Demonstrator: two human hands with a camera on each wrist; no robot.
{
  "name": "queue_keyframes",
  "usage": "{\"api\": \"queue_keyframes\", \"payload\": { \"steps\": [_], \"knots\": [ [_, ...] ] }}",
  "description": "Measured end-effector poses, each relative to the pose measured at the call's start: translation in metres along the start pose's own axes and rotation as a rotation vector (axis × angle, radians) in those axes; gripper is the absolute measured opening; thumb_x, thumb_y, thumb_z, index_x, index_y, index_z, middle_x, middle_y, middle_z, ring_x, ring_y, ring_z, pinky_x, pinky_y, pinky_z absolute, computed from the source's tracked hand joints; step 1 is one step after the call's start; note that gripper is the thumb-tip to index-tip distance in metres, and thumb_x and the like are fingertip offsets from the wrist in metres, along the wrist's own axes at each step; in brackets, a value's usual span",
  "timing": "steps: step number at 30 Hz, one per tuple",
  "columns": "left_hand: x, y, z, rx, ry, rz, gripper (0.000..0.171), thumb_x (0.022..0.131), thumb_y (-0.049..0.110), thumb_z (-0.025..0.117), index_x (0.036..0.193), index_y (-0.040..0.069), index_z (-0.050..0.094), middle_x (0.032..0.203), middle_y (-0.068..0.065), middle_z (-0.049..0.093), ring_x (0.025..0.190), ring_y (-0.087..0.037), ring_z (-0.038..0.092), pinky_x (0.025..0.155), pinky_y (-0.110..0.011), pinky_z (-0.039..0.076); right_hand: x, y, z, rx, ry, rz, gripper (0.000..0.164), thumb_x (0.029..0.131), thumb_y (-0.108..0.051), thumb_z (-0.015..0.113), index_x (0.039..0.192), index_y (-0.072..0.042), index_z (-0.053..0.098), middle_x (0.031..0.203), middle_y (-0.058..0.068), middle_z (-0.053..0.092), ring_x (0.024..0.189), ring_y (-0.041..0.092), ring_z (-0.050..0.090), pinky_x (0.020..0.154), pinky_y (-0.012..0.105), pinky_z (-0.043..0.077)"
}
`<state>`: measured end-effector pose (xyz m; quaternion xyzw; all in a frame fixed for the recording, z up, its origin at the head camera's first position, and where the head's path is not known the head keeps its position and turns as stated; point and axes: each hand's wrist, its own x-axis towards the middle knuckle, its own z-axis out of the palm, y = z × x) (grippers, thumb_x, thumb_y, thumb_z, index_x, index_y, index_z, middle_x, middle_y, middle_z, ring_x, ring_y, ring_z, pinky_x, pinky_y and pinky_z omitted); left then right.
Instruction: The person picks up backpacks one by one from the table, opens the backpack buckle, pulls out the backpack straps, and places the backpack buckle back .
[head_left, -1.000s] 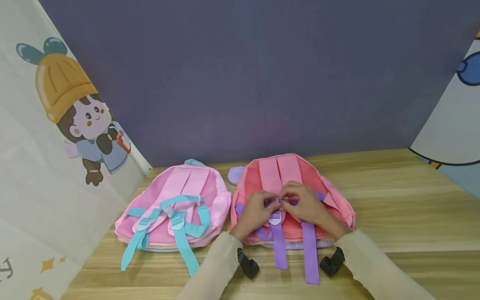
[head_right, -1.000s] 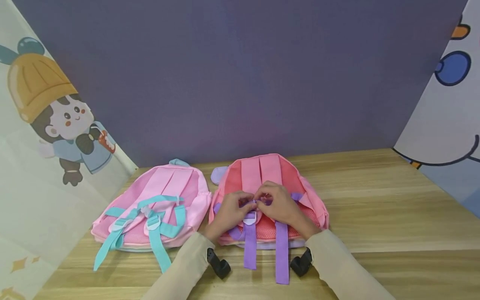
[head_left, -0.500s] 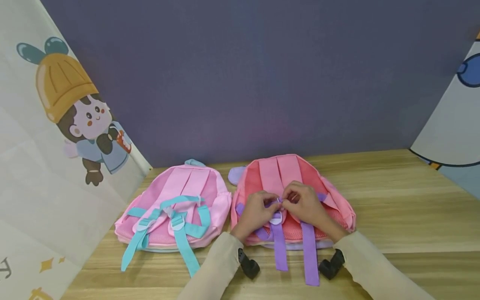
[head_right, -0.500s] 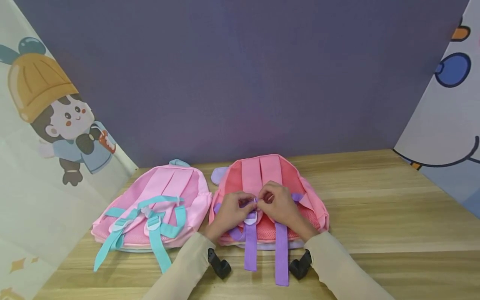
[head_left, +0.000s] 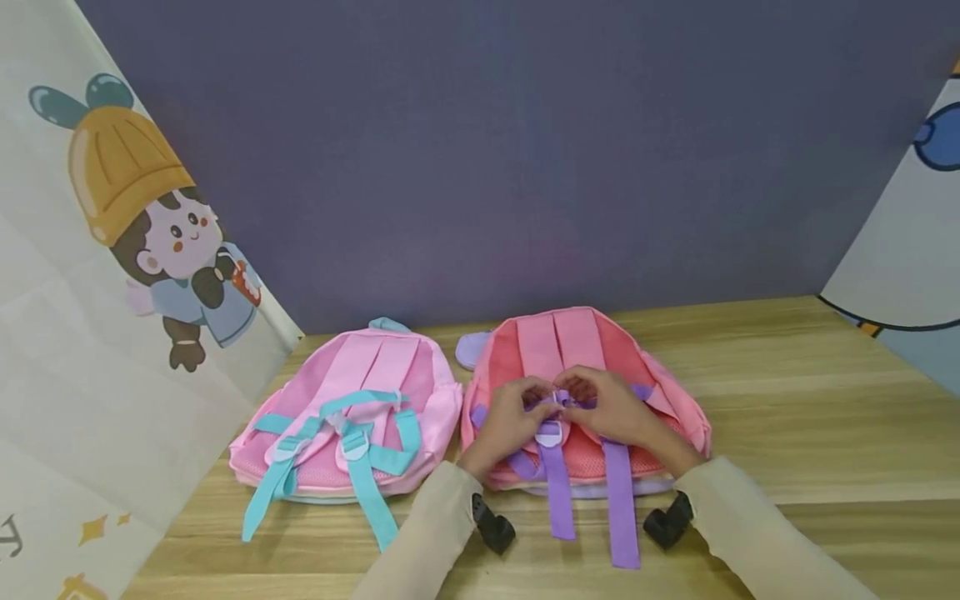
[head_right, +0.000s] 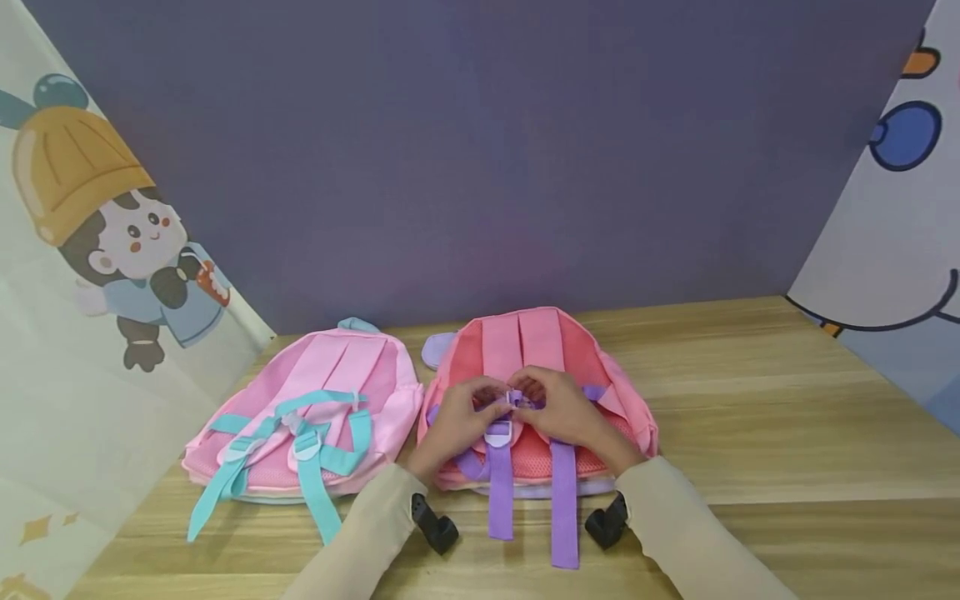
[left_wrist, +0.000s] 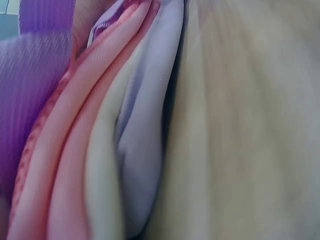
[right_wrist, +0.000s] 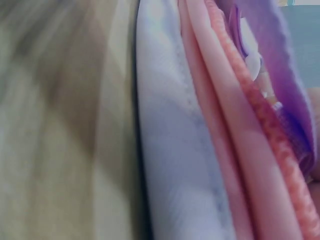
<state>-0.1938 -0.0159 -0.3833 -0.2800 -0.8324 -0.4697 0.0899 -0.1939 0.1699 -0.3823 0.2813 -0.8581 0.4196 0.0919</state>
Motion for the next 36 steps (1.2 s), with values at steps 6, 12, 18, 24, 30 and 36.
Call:
{"api": "queue_keyframes", "payload": {
  "steps": [6, 12, 18, 24, 30, 36],
  "knots": [
    [0.002, 0.003, -0.009, -0.002, -0.072, -0.099, 0.014, 0.090, 0.010, 0.063, 0.096, 0.000, 0.069, 0.085, -0.011, 0.069, 0.073, -0.007, 0.056, 0.067, -0.018, 0.046, 0.000, 0.001, 0.000, 0.055, 0.017, 0.001, 0.030, 0.081, 0.002, 0.069, 0.109, -0.004, 0.062, 0.097, 0.007, 0.067, 0.091, 0.020, 0.064, 0.081, 0.035, 0.053],
    [0.003, 0.002, -0.010, -0.029, -0.072, -0.123, 0.014, 0.089, 0.008, 0.063, 0.089, -0.002, 0.072, 0.084, -0.013, 0.071, 0.070, -0.002, 0.053, 0.065, -0.016, 0.044, 0.002, 0.000, -0.001, 0.060, 0.026, -0.010, 0.030, 0.080, 0.003, 0.071, 0.108, -0.003, 0.063, 0.096, 0.007, 0.067, 0.089, 0.020, 0.064, 0.080, 0.034, 0.054],
    [0.003, 0.002, -0.004, -0.088, -0.026, -0.148, 0.013, 0.088, 0.003, 0.062, 0.088, -0.006, 0.071, 0.084, -0.016, 0.070, 0.071, -0.003, 0.052, 0.066, -0.016, 0.044, 0.000, -0.003, -0.001, 0.054, 0.011, 0.001, 0.032, 0.080, 0.001, 0.071, 0.110, -0.005, 0.062, 0.098, 0.006, 0.067, 0.092, 0.020, 0.064, 0.082, 0.036, 0.054],
    [0.003, 0.004, 0.000, -0.114, -0.019, -0.175, 0.013, 0.088, 0.001, 0.060, 0.087, -0.007, 0.070, 0.084, -0.018, 0.069, 0.071, -0.004, 0.051, 0.066, -0.016, 0.043, -0.001, -0.002, 0.000, 0.066, -0.003, -0.005, 0.032, 0.081, 0.003, 0.069, 0.111, -0.005, 0.062, 0.101, 0.005, 0.066, 0.095, 0.021, 0.064, 0.084, 0.037, 0.053],
    [0.004, 0.006, 0.002, -0.103, -0.010, -0.186, 0.012, 0.087, 0.000, 0.060, 0.085, -0.007, 0.070, 0.084, -0.017, 0.069, 0.071, -0.005, 0.050, 0.066, -0.017, 0.043, -0.001, -0.005, -0.002, 0.048, -0.011, -0.038, 0.032, 0.080, 0.004, 0.070, 0.107, -0.009, 0.063, 0.098, 0.003, 0.067, 0.094, 0.020, 0.064, 0.086, 0.039, 0.053],
    [0.004, 0.006, 0.000, -0.117, -0.019, -0.180, 0.013, 0.088, 0.000, 0.059, 0.087, -0.007, 0.069, 0.084, -0.017, 0.068, 0.073, -0.005, 0.051, 0.068, -0.017, 0.043, -0.001, -0.005, -0.002, 0.080, 0.009, -0.045, 0.026, 0.080, 0.004, 0.070, 0.103, -0.007, 0.064, 0.094, 0.005, 0.068, 0.091, 0.020, 0.065, 0.084, 0.038, 0.054]
  ]
}}
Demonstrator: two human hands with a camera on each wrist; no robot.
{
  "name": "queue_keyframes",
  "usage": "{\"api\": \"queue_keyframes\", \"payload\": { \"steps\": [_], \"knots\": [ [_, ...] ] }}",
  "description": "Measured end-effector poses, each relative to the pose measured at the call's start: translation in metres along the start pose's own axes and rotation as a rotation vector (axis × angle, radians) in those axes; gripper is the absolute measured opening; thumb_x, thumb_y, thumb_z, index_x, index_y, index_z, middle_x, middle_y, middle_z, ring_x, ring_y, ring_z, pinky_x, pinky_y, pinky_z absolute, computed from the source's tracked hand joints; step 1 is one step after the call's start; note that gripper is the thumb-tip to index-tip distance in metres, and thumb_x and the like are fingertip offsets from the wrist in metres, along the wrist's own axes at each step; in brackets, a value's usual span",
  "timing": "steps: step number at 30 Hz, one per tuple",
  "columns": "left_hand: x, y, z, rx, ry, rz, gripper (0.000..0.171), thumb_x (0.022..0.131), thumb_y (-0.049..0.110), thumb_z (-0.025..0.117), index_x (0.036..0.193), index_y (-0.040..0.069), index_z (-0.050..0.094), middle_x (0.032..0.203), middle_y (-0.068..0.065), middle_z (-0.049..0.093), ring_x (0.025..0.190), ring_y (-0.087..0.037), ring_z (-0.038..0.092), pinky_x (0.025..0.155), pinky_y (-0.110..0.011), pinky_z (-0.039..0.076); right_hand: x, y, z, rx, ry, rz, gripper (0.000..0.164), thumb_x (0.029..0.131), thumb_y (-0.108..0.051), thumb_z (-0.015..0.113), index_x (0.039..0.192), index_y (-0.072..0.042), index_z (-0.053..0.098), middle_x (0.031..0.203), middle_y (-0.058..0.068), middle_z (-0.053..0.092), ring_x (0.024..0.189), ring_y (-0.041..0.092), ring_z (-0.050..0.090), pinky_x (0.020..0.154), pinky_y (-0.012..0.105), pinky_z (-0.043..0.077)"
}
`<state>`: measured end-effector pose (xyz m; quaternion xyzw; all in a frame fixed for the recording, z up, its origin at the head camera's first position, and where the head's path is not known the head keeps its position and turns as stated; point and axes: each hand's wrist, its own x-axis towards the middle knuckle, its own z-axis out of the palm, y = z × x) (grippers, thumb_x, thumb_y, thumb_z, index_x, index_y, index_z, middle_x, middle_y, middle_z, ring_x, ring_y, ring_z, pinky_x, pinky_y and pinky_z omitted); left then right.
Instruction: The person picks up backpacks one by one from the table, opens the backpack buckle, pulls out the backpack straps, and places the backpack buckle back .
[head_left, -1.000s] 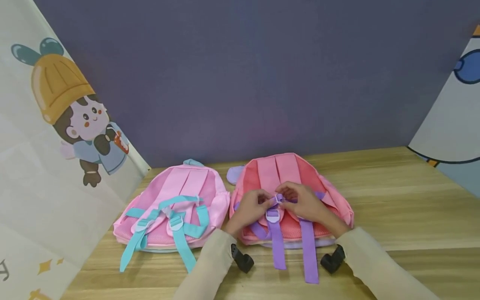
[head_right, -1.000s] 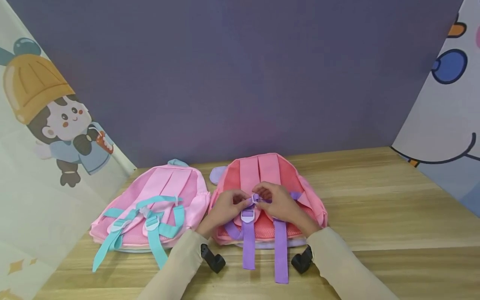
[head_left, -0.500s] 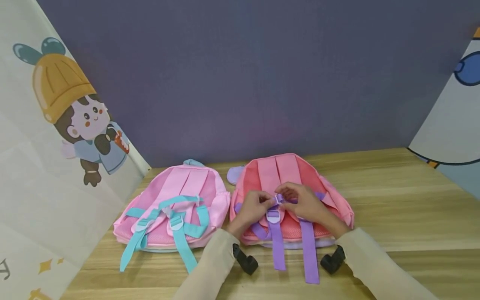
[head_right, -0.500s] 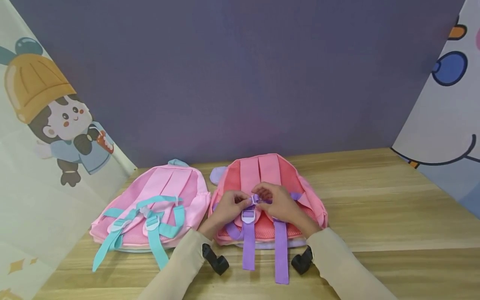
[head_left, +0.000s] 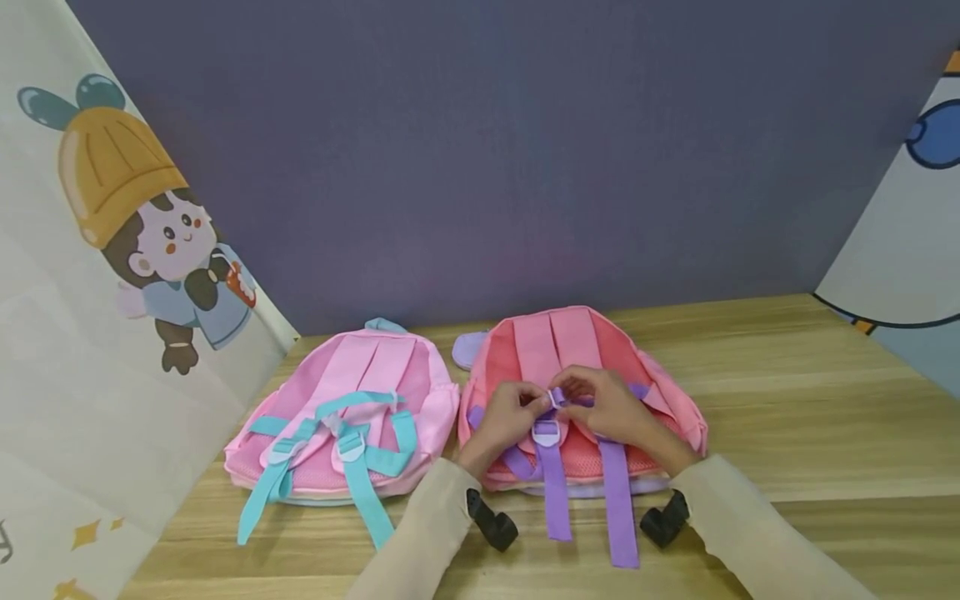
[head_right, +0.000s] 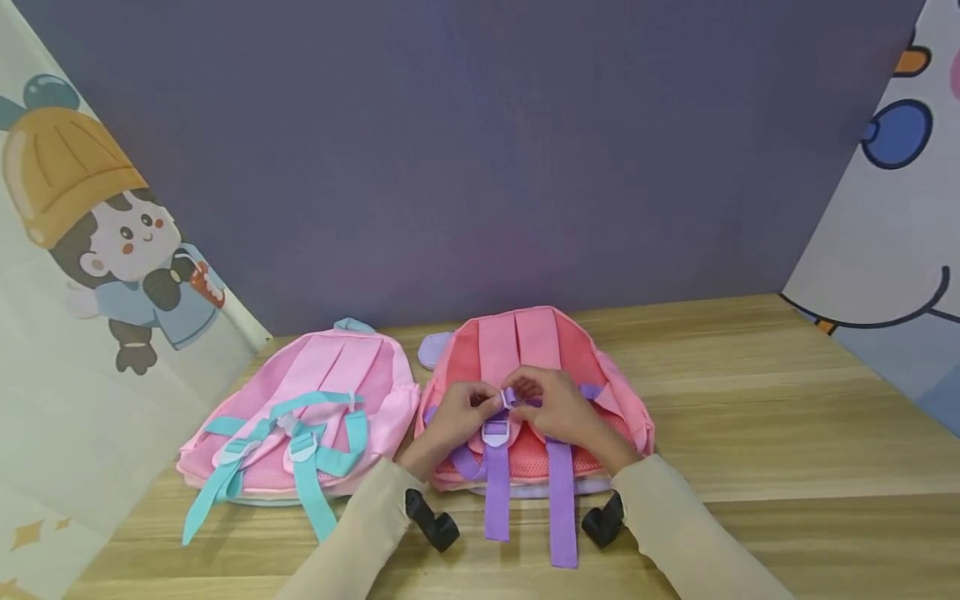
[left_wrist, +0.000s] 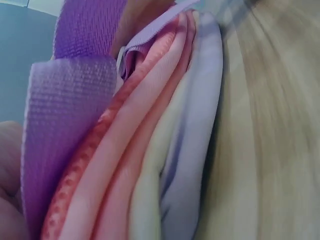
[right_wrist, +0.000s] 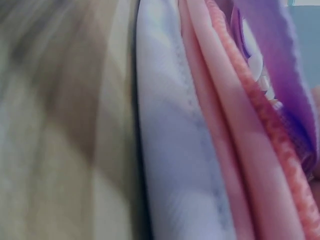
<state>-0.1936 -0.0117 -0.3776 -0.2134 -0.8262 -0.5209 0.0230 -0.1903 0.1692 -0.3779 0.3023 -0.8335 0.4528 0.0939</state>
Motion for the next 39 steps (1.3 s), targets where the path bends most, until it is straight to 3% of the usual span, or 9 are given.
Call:
{"api": "queue_keyframes", "payload": {
  "steps": [7, 22, 29, 39],
  "knots": [
    [0.000, 0.002, -0.010, 0.060, -0.070, 0.000, 0.016, 0.089, 0.008, 0.062, 0.088, -0.004, 0.072, 0.084, -0.016, 0.071, 0.072, -0.003, 0.051, 0.066, -0.016, 0.043, 0.001, 0.003, 0.001, 0.060, 0.023, 0.008, 0.025, 0.077, 0.003, 0.073, 0.096, -0.009, 0.063, 0.088, 0.003, 0.067, 0.085, 0.013, 0.064, 0.078, 0.029, 0.054],
    [0.000, 0.001, -0.002, 0.021, -0.030, -0.043, 0.013, 0.088, 0.001, 0.061, 0.087, -0.007, 0.071, 0.082, -0.016, 0.069, 0.070, -0.005, 0.050, 0.065, -0.016, 0.042, 0.001, 0.001, 0.000, 0.017, -0.006, 0.031, 0.028, 0.078, 0.003, 0.072, 0.099, -0.012, 0.063, 0.091, 0.000, 0.067, 0.089, 0.014, 0.064, 0.082, 0.031, 0.053],
    [0.000, 0.001, -0.006, 0.009, -0.038, -0.005, 0.013, 0.088, 0.002, 0.061, 0.091, -0.007, 0.071, 0.087, -0.018, 0.070, 0.072, -0.004, 0.053, 0.067, -0.017, 0.045, 0.001, 0.001, 0.001, 0.020, 0.013, 0.006, 0.027, 0.078, 0.004, 0.072, 0.098, -0.012, 0.063, 0.090, 0.001, 0.066, 0.089, 0.014, 0.064, 0.082, 0.032, 0.053],
    [0.001, 0.000, -0.012, 0.077, -0.053, 0.014, 0.014, 0.089, 0.006, 0.062, 0.089, -0.004, 0.071, 0.085, -0.015, 0.071, 0.072, -0.005, 0.053, 0.067, -0.018, 0.044, 0.000, 0.003, 0.001, 0.031, 0.039, -0.001, 0.029, 0.077, 0.004, 0.073, 0.102, -0.006, 0.063, 0.092, 0.004, 0.066, 0.086, 0.013, 0.063, 0.078, 0.030, 0.054]
  ]
}}
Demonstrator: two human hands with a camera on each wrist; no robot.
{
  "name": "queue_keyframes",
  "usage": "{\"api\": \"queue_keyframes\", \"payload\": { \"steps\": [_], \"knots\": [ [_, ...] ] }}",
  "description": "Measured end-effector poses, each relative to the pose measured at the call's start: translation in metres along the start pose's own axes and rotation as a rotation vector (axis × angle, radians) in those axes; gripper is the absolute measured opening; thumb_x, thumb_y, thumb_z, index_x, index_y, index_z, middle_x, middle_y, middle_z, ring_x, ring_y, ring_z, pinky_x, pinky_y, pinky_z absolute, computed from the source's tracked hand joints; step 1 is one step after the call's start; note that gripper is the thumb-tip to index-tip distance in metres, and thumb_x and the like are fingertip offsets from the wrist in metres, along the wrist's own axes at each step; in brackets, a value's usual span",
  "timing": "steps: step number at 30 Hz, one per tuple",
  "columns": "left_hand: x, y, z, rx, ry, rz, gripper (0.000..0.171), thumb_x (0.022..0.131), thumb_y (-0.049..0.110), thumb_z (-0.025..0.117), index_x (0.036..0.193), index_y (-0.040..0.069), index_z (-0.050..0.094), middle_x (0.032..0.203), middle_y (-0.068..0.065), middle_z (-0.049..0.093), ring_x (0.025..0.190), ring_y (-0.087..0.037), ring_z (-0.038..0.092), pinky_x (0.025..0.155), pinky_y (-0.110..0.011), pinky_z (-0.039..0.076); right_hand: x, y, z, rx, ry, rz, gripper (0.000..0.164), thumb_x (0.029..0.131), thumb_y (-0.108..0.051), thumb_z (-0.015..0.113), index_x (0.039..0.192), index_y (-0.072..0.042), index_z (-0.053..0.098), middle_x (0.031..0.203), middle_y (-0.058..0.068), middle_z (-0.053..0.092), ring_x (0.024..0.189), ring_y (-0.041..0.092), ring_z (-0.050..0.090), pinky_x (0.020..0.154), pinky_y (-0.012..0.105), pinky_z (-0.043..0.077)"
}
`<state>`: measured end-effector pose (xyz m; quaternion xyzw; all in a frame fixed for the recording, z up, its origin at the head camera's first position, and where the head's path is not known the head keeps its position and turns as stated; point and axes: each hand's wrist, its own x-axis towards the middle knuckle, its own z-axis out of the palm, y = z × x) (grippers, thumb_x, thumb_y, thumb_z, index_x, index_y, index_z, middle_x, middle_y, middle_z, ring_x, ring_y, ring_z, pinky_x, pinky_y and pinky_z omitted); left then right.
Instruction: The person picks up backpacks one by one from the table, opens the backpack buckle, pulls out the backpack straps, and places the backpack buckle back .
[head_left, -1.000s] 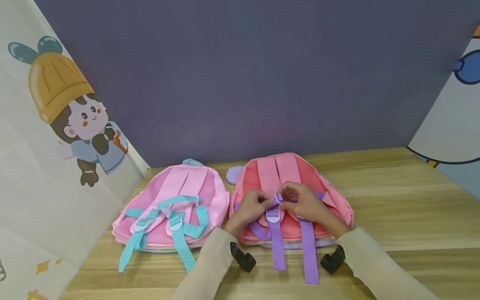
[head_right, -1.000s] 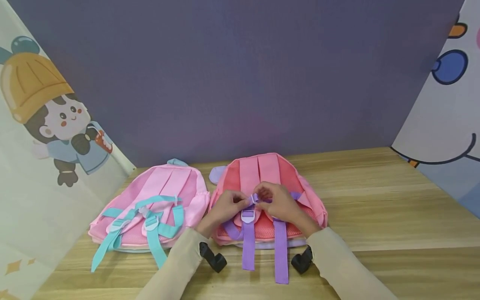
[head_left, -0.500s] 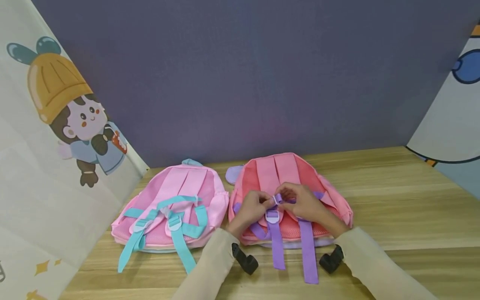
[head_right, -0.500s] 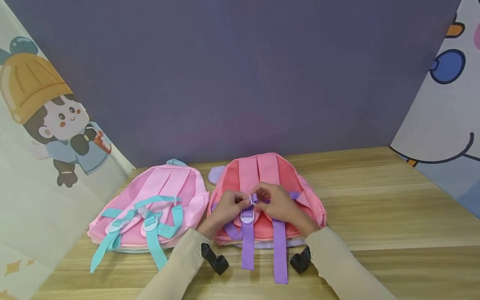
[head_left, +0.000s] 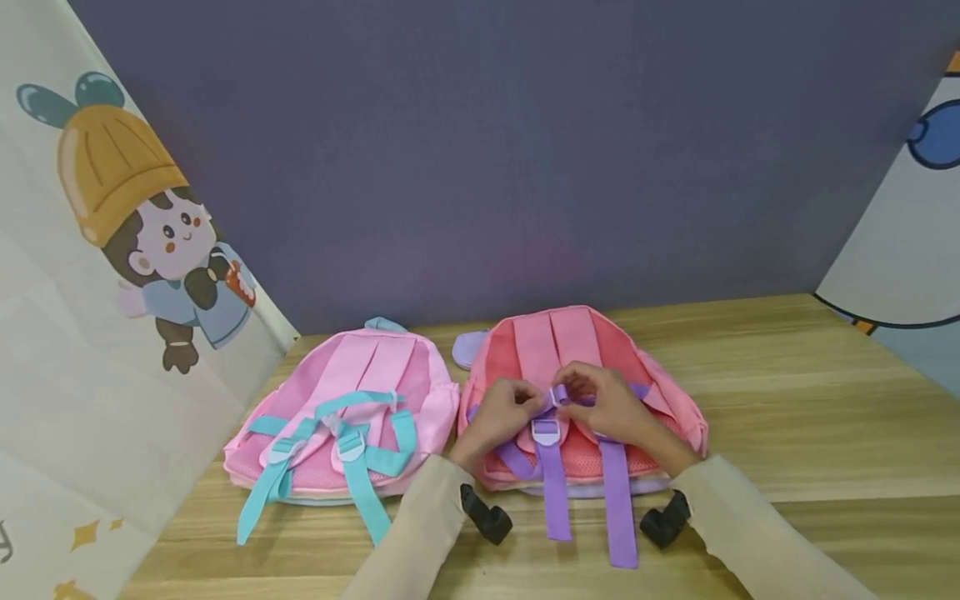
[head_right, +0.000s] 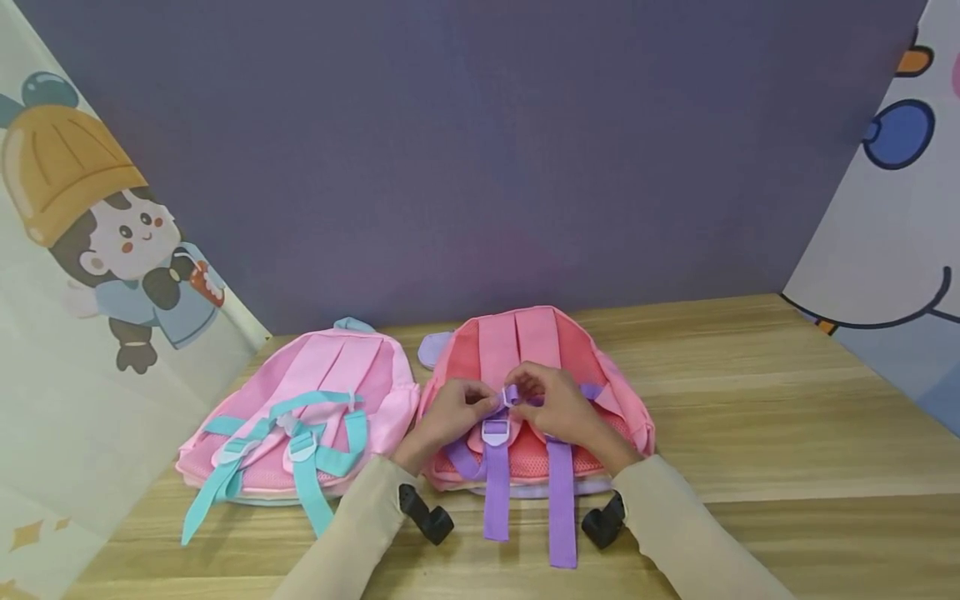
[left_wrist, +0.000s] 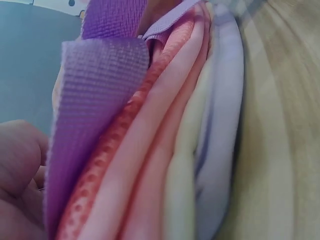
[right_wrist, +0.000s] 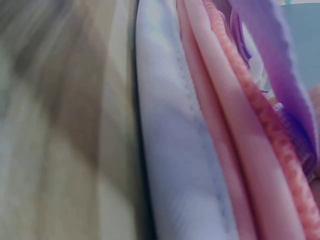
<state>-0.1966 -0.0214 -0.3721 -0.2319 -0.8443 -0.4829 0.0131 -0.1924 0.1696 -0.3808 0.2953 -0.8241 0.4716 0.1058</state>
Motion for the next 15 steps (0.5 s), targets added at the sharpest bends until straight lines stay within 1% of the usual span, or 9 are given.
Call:
{"api": "queue_keyframes", "payload": {
  "steps": [4, 7, 9, 15],
  "knots": [
    [-0.0008, -0.0014, 0.0024, -0.004, 0.010, 0.002, 0.013, 0.089, 0.003, 0.060, 0.088, -0.005, 0.070, 0.084, -0.015, 0.070, 0.074, -0.005, 0.053, 0.070, -0.018, 0.045, -0.0006, 0.0004, -0.0001, -0.016, -0.032, 0.005, 0.030, 0.079, 0.003, 0.072, 0.106, -0.007, 0.064, 0.095, 0.003, 0.066, 0.086, 0.014, 0.061, 0.079, 0.029, 0.053],
    [-0.0010, -0.0016, 0.0042, -0.019, 0.010, 0.000, 0.013, 0.089, 0.002, 0.059, 0.089, -0.006, 0.070, 0.085, -0.016, 0.069, 0.075, -0.006, 0.052, 0.071, -0.018, 0.044, -0.0004, -0.0002, -0.0002, -0.014, -0.047, 0.016, 0.028, 0.079, 0.002, 0.071, 0.103, -0.010, 0.065, 0.093, 0.001, 0.065, 0.085, 0.014, 0.060, 0.078, 0.028, 0.052],
    [-0.0010, -0.0009, 0.0052, -0.015, 0.010, -0.005, 0.014, 0.090, 0.002, 0.059, 0.089, -0.006, 0.070, 0.085, -0.016, 0.069, 0.073, -0.006, 0.051, 0.069, -0.017, 0.043, -0.0004, -0.0009, -0.0004, -0.013, -0.051, 0.018, 0.027, 0.079, 0.002, 0.072, 0.102, -0.011, 0.066, 0.092, 0.000, 0.064, 0.084, 0.013, 0.059, 0.078, 0.027, 0.051],
    [-0.0002, 0.0011, 0.0083, 0.029, 0.023, 0.004, 0.012, 0.089, 0.002, 0.059, 0.083, -0.004, 0.069, 0.075, -0.010, 0.064, 0.065, -0.006, 0.047, 0.060, -0.016, 0.038, 0.0000, -0.0025, -0.0006, -0.040, -0.051, 0.016, 0.028, 0.077, 0.001, 0.073, 0.101, -0.013, 0.067, 0.094, -0.002, 0.066, 0.086, 0.012, 0.059, 0.077, 0.027, 0.049]
  ]
}}
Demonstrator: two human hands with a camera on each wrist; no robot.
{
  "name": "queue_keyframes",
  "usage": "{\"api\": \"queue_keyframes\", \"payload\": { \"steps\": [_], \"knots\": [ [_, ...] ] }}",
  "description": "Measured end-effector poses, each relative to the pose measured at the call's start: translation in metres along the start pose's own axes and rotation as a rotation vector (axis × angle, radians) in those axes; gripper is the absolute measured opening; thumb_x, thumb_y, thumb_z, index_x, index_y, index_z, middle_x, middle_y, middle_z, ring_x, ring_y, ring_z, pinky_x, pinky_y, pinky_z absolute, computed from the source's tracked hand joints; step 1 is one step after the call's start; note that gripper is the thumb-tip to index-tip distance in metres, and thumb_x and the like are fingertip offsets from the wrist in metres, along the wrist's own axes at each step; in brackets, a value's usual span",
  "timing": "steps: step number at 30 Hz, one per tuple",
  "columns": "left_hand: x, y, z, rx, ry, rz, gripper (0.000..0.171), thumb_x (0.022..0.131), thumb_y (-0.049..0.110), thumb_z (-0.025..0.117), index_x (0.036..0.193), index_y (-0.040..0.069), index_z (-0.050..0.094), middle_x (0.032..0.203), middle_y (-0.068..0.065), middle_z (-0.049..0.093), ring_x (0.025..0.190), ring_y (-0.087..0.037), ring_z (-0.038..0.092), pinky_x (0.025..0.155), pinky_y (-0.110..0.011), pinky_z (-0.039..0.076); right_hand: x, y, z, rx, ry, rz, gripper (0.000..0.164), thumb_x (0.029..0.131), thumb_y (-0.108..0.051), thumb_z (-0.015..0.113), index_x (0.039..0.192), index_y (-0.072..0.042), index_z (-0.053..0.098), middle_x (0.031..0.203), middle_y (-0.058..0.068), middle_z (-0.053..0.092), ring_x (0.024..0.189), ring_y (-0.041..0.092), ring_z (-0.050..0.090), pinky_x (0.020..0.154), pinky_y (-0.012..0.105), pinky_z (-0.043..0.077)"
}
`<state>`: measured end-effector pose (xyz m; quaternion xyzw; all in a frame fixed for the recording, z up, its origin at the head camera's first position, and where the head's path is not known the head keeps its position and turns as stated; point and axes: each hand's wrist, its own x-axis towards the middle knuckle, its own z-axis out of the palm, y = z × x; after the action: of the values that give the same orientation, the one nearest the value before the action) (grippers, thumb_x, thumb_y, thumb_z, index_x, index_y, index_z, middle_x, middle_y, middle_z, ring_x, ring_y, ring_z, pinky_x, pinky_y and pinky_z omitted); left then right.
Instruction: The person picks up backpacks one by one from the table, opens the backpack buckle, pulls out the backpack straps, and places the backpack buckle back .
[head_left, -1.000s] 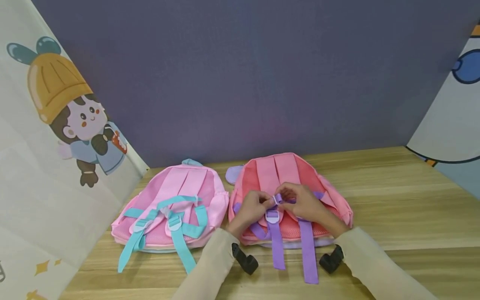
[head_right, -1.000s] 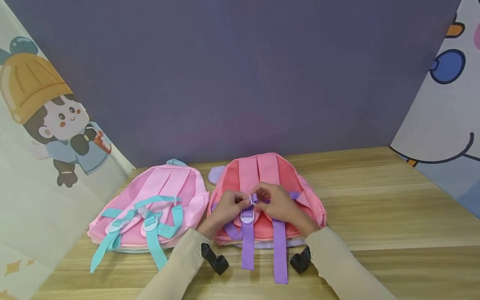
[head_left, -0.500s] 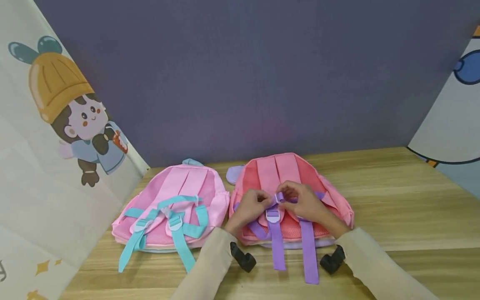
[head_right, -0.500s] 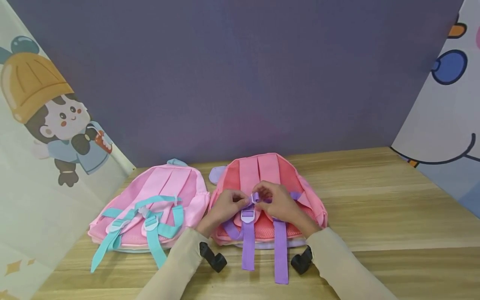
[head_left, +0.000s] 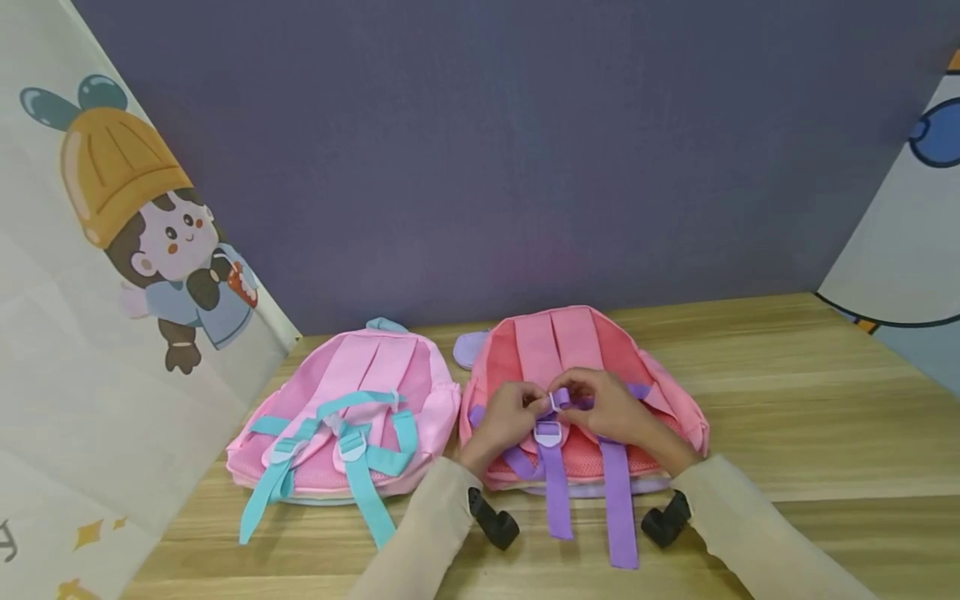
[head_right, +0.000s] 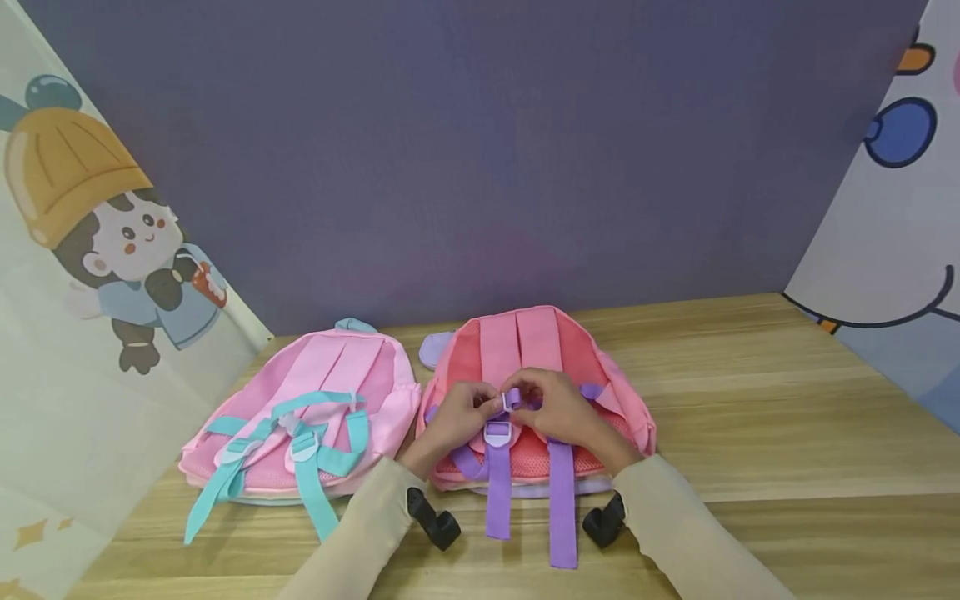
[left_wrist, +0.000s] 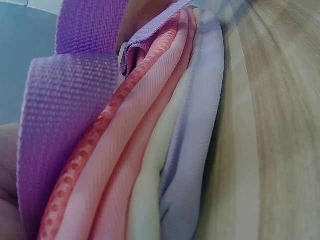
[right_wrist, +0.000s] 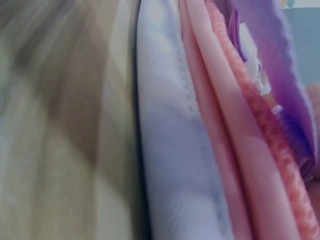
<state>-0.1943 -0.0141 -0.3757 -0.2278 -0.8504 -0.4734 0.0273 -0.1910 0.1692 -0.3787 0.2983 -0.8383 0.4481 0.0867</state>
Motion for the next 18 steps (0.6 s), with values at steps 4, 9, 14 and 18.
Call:
{"api": "queue_keyframes", "payload": {
  "steps": [4, 9, 14, 18],
  "knots": [
    [0.0004, 0.0004, 0.0011, 0.000, 0.010, 0.003, 0.012, 0.089, 0.002, 0.060, 0.083, -0.003, 0.069, 0.076, -0.009, 0.065, 0.066, -0.006, 0.047, 0.060, -0.016, 0.038, 0.0000, 0.0001, -0.0002, -0.001, 0.000, 0.004, 0.027, 0.078, -0.004, 0.075, 0.101, -0.014, 0.067, 0.095, -0.002, 0.067, 0.088, 0.013, 0.061, 0.079, 0.028, 0.050],
    [0.0006, -0.0010, 0.0002, -0.054, 0.010, 0.012, 0.012, 0.089, 0.002, 0.060, 0.087, -0.004, 0.070, 0.082, -0.014, 0.069, 0.072, -0.006, 0.051, 0.066, -0.016, 0.042, -0.0001, 0.0008, -0.0003, 0.006, 0.026, 0.018, 0.022, 0.080, -0.009, 0.075, 0.101, -0.012, 0.068, 0.093, 0.000, 0.067, 0.087, 0.013, 0.062, 0.079, 0.027, 0.052],
    [0.0000, -0.0025, -0.0030, -0.049, 0.003, 0.023, 0.013, 0.089, 0.004, 0.061, 0.091, -0.003, 0.071, 0.087, -0.015, 0.071, 0.078, -0.007, 0.057, 0.072, -0.017, 0.046, -0.0005, 0.0026, -0.0007, 0.008, 0.055, -0.013, 0.022, 0.080, -0.009, 0.075, 0.101, -0.011, 0.069, 0.091, 0.000, 0.068, 0.084, 0.011, 0.063, 0.078, 0.026, 0.053],
    [-0.0002, -0.0036, -0.0046, -0.006, 0.010, 0.030, 0.013, 0.088, 0.006, 0.062, 0.089, -0.002, 0.072, 0.085, -0.013, 0.072, 0.077, -0.005, 0.057, 0.072, -0.018, 0.047, -0.0007, 0.0036, -0.0007, 0.033, 0.065, -0.026, 0.022, 0.079, -0.009, 0.076, 0.100, -0.009, 0.070, 0.090, 0.001, 0.068, 0.084, 0.008, 0.064, 0.078, 0.024, 0.053]
  ]
}}
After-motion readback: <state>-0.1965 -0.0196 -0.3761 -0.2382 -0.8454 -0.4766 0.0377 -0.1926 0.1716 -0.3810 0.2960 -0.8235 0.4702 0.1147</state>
